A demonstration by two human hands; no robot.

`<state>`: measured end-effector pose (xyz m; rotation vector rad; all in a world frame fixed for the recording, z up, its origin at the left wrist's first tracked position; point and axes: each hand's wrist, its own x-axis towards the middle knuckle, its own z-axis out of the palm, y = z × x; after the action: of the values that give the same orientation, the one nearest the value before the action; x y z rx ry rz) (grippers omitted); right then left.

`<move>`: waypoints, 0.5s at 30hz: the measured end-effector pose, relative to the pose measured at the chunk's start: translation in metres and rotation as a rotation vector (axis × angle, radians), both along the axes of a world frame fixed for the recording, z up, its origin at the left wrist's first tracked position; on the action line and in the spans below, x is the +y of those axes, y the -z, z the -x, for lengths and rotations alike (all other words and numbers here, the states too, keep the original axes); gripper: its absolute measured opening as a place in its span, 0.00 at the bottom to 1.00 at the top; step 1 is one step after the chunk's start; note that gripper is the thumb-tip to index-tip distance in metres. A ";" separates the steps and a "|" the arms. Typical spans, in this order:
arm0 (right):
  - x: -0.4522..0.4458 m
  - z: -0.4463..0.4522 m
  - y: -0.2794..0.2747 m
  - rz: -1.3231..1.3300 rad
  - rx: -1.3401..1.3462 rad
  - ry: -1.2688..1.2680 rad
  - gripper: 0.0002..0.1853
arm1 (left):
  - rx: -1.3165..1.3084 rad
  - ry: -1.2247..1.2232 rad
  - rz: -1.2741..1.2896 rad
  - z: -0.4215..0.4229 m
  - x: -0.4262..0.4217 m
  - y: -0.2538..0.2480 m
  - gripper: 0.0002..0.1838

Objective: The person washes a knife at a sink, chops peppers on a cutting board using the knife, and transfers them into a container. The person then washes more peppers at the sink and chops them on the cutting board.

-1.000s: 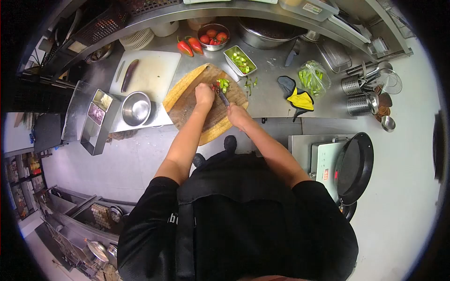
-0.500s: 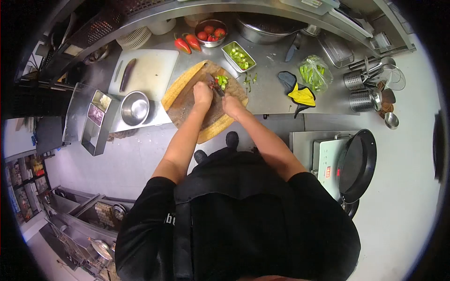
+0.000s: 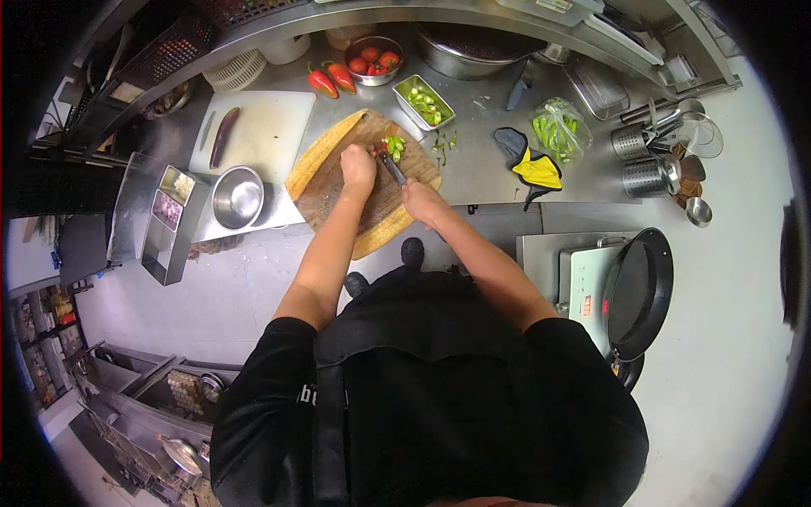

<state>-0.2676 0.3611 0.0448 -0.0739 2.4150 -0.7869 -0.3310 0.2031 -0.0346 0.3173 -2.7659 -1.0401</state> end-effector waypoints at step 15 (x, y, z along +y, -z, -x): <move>-0.016 0.022 0.078 -0.005 0.324 -0.118 0.19 | -0.066 0.062 0.103 -0.004 -0.002 0.001 0.07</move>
<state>-0.2900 0.3454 -0.0336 -0.3634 2.6851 -0.7624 -0.3267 0.2013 -0.0357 0.2577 -2.8938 -0.9116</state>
